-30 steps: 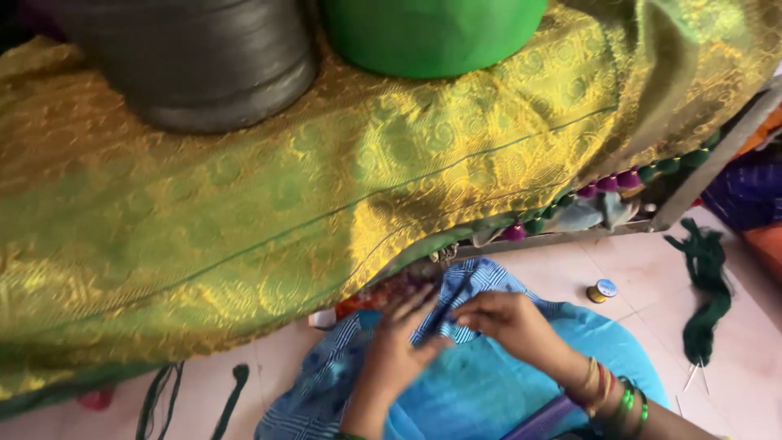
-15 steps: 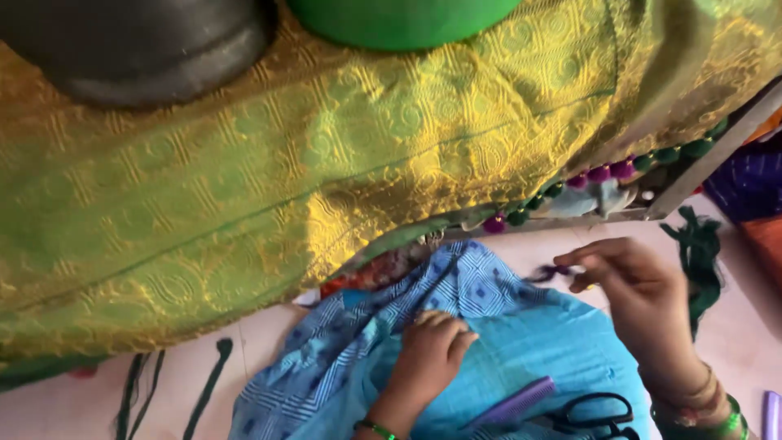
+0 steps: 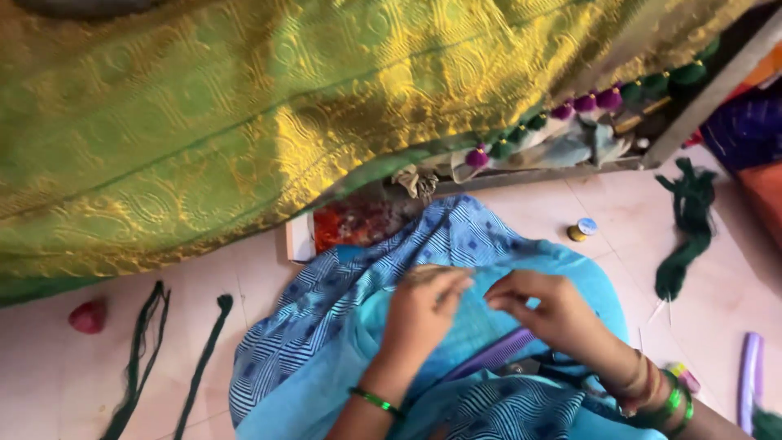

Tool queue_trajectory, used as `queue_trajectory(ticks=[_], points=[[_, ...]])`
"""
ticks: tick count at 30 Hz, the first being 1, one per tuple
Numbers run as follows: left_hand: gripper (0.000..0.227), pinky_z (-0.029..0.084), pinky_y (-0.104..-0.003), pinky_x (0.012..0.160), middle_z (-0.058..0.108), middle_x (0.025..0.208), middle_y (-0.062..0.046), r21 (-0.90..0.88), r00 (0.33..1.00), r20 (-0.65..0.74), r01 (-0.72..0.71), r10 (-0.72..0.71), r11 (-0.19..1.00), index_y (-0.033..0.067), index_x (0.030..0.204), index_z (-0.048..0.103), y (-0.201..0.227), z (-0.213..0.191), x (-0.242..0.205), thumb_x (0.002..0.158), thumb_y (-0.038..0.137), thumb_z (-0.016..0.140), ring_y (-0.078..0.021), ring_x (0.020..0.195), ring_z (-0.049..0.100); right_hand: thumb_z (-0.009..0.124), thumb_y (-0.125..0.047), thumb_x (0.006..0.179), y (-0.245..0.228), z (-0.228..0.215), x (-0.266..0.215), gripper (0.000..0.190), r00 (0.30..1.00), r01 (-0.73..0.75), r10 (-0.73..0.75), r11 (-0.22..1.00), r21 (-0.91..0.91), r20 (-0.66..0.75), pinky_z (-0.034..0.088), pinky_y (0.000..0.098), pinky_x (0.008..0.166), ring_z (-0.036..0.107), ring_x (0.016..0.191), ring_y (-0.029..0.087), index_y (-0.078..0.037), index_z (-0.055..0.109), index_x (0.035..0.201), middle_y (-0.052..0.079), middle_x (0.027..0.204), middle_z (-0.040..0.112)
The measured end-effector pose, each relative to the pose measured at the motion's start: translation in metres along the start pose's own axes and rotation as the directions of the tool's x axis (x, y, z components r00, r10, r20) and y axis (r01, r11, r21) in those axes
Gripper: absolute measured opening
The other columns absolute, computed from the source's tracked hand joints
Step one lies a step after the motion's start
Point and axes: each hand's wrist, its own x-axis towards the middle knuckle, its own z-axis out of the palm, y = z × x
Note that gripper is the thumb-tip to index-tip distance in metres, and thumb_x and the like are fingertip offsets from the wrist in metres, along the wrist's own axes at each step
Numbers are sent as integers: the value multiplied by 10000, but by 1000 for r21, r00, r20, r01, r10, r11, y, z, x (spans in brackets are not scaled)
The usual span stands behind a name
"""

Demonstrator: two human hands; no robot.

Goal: The recorder is sewing decorative tassels and beads onto the edge of a green and gold sari pallu.

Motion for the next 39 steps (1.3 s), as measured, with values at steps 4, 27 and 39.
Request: queue_trajectory(ticks=[4,27,39], points=[[187,583,-301,765,801,895,-53,79,954,-175,260,-243,962,82,1083,773,3,-29,-11,951,179,683,-176,837,775,799,-187,755,17,23,-27,315,921,227,-66,892,-390,385,561,368,764,678,934,256,-101,769,1057,64,1006,714],[120,507,-443,792,711,843,-90,228,945,-94,-286,313,931,121,930,783,20,134,61,859,204,734,-327,847,650,635,-170,961,155,-160,-132,125,814,-526,87,530,-665,-574,538,518,726,679,829,424,-64,678,1014,191,943,690],[99,454,-425,788,754,818,-9,6,909,363,-223,206,975,151,874,797,-27,221,4,854,242,762,-227,836,662,576,-225,955,158,-81,-146,139,823,-503,170,662,-556,-542,529,530,563,683,670,411,-155,608,1071,129,947,711]])
